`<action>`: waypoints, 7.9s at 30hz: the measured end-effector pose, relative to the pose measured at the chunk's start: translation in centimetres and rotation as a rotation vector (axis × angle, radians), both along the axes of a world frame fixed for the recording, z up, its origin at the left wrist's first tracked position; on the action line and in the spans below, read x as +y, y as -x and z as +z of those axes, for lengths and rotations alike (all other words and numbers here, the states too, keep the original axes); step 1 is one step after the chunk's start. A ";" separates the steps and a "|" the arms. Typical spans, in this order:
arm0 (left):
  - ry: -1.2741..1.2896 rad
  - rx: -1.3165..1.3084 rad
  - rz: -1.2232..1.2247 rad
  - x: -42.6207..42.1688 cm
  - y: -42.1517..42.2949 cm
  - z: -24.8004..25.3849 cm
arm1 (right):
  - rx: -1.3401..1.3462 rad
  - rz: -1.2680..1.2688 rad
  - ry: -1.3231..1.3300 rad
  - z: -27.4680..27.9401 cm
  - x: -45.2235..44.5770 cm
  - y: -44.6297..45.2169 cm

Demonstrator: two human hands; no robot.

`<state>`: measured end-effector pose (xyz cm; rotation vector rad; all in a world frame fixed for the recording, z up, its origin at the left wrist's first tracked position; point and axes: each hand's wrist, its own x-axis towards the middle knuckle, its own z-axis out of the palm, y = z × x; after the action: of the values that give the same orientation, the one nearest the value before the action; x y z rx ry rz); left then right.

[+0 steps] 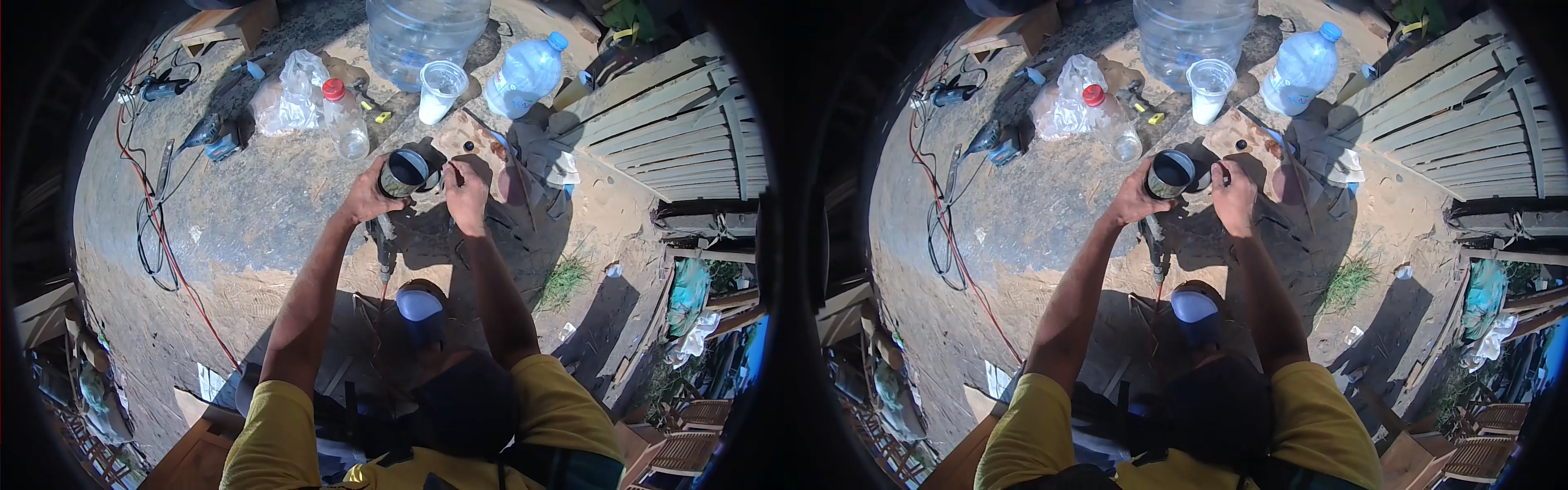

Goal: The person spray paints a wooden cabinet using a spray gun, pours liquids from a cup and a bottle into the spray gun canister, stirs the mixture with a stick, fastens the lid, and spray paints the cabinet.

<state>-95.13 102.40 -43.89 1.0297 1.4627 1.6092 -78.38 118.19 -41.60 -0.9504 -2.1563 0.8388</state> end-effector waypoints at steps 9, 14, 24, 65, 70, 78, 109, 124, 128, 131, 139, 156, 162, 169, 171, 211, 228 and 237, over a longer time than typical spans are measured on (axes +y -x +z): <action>0.188 0.326 0.071 -0.6 0.7 -1.0 | 0.047 0.401 0.072 6.8 -1.8 10.2; 0.215 0.302 0.044 -0.4 0.7 -0.2 | -0.183 0.598 0.056 6.9 -1.6 16.9; 0.221 0.261 0.041 -0.9 0.5 -0.5 | 0.112 0.569 0.058 8.3 -1.0 17.9; -0.111 -0.080 0.174 -6.7 -4.0 14.4 | -0.301 0.472 -0.185 14.4 -4.4 -6.4; -0.136 -0.136 0.211 -6.1 -4.5 12.0 | -0.395 0.522 -0.503 16.2 -3.1 -5.6; -0.098 -0.131 0.217 -4.7 -4.1 10.5 | -0.434 0.588 -0.565 15.7 -1.1 -4.6; -0.030 0.353 0.376 -3.6 -2.9 10.7 | -0.510 0.558 -0.780 16.4 0.7 -2.0; -0.034 0.353 0.371 -3.7 -2.7 10.8 | -0.489 0.562 -0.825 16.8 0.5 -1.5; -0.038 0.336 0.370 -3.8 -2.7 10.9 | -0.471 0.568 -0.852 17.0 0.4 -1.4; -0.041 0.361 0.376 -3.9 -2.6 11.0 | -0.502 0.557 -0.817 17.2 0.2 -1.4; -0.024 0.336 0.368 -4.0 -2.8 11.3 | -0.475 0.554 -0.787 17.1 0.5 -1.4; -0.051 0.209 0.319 -3.1 -1.5 10.4 | -0.349 0.491 -0.543 15.0 1.0 -3.3; 0.096 0.660 0.261 -2.9 1.2 11.1 | -0.345 0.415 -0.418 14.0 1.7 -4.9; 0.126 1.045 0.086 -2.1 3.2 12.6 | -0.293 0.393 -0.378 12.6 2.4 -5.9; 0.165 1.116 0.046 -1.8 3.4 13.0 | -0.286 0.379 -0.378 12.1 2.5 -6.1; 0.052 0.440 0.180 -1.4 -0.1 11.2 | -0.449 0.434 -0.721 13.3 1.6 -2.4; 0.056 0.415 0.158 -1.3 0.3 11.5 | -0.432 0.419 -0.803 13.5 1.9 -1.7; 0.080 0.429 0.162 -1.3 0.2 11.5 | -0.407 0.432 -0.817 13.6 2.1 -1.7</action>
<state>-95.36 101.06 -32.41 1.2937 1.9210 1.4814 -76.73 120.30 -28.02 -0.2390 -2.7434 -0.1321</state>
